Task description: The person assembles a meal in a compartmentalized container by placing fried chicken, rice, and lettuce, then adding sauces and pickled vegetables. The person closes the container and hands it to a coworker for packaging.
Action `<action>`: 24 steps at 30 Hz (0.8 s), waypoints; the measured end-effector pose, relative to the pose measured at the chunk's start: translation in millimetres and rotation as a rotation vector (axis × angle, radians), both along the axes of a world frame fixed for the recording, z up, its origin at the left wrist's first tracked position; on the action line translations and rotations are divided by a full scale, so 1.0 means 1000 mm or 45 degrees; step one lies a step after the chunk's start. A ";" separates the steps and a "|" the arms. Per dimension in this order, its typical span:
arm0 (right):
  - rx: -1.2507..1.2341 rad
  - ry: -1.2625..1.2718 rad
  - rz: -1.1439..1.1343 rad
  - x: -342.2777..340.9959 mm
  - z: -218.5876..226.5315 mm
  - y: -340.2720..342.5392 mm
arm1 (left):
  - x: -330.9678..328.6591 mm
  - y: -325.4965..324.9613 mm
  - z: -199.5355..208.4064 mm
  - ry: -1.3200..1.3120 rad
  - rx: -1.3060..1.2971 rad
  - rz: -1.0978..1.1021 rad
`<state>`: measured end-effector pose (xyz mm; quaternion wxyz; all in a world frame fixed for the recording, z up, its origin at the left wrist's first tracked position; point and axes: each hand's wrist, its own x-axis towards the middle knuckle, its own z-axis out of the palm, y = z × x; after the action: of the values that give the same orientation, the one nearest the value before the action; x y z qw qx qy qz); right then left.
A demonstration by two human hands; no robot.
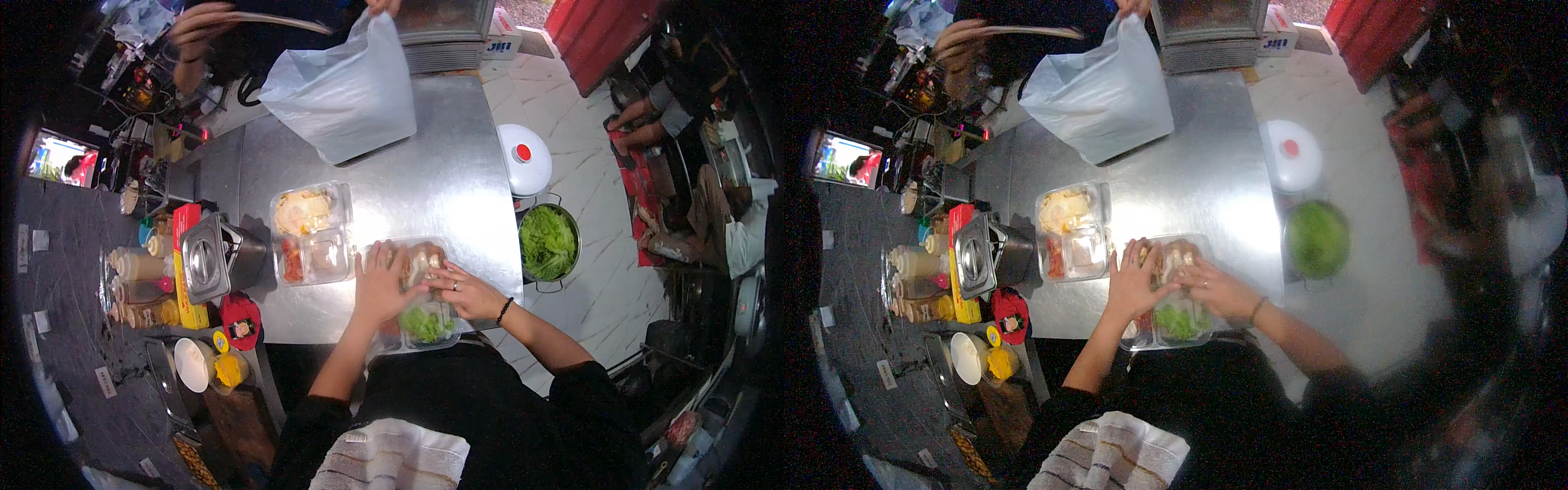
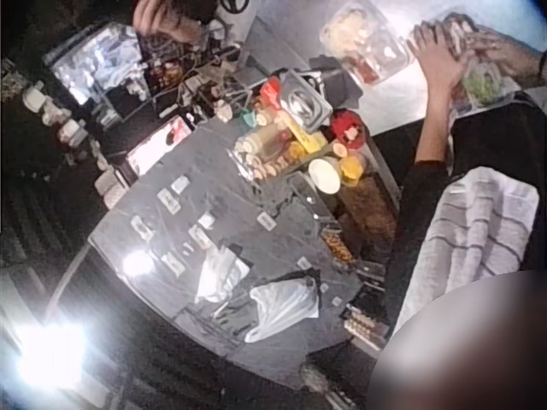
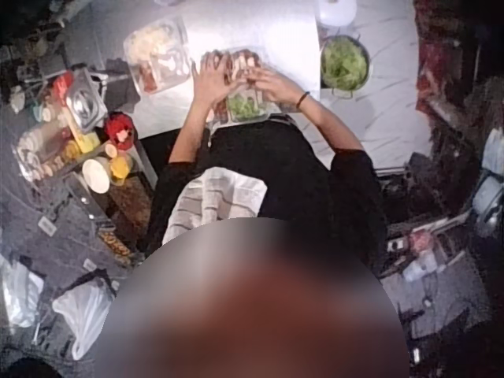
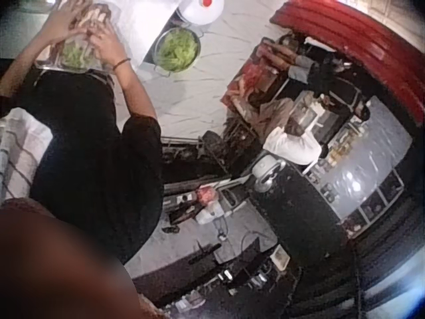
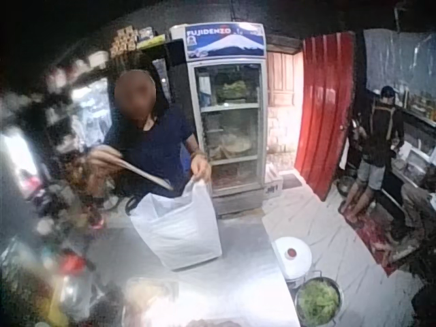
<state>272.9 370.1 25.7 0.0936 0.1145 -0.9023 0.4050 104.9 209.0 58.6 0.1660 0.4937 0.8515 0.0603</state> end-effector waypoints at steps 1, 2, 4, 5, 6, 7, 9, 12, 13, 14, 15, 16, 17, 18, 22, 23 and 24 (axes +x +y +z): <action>0.005 -0.028 0.008 0.000 0.003 0.000 | 0.000 -0.001 -0.003 0.021 0.009 -0.009; 0.011 -0.055 0.017 -0.001 0.006 0.001 | 0.000 -0.002 -0.005 0.042 0.018 -0.018; -0.012 -0.135 0.008 -0.002 0.017 0.001 | 0.000 -0.001 -0.004 0.034 -0.007 -0.030; -0.040 -0.182 -0.008 -0.001 0.025 0.001 | 0.000 -0.001 -0.004 0.030 -0.019 -0.035; -0.067 -0.229 -0.027 0.000 0.030 0.001 | 0.001 0.000 -0.005 0.039 -0.024 -0.034; -0.169 -0.256 -0.194 0.000 0.026 -0.003 | 0.003 0.001 -0.005 0.047 -0.029 -0.033; -0.370 -0.306 -0.529 -0.001 0.011 -0.014 | 0.004 0.000 -0.007 0.052 -0.014 -0.021; -0.210 -0.172 -0.978 -0.023 0.000 -0.020 | 0.005 -0.001 -0.013 0.051 0.037 0.005; -0.149 -0.142 -1.114 -0.028 -0.001 -0.019 | 0.005 -0.001 -0.014 0.057 0.049 0.009; -0.075 -0.098 -1.113 -0.030 -0.018 -0.016 | 0.006 -0.002 -0.015 0.064 0.060 0.013; -0.061 -0.144 -1.111 -0.032 -0.018 -0.016 | 0.005 -0.001 -0.015 0.077 0.075 0.006; -0.047 -0.190 -1.110 -0.034 -0.018 -0.017 | 0.003 -0.001 -0.014 0.089 0.089 -0.001; -0.034 -0.236 -1.109 -0.035 -0.018 -0.017 | 0.002 0.000 -0.012 0.102 0.102 -0.008; -0.013 -0.253 -1.103 -0.036 -0.018 -0.017 | 0.002 0.000 -0.011 0.083 0.094 -0.004; 0.035 -0.372 -1.062 -0.039 -0.009 -0.019 | -0.001 -0.002 -0.016 0.024 0.109 0.005; 0.038 -0.413 -1.047 -0.039 -0.005 -0.019 | -0.001 -0.003 -0.020 0.013 0.125 0.005; 0.056 -0.487 -1.021 -0.040 -0.002 -0.019 | 0.000 -0.003 -0.022 0.017 0.124 0.001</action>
<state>233.4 351.3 24.0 0.0720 -0.3195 -0.8849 0.3313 104.5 205.6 36.1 0.1362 0.5014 0.8488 0.0985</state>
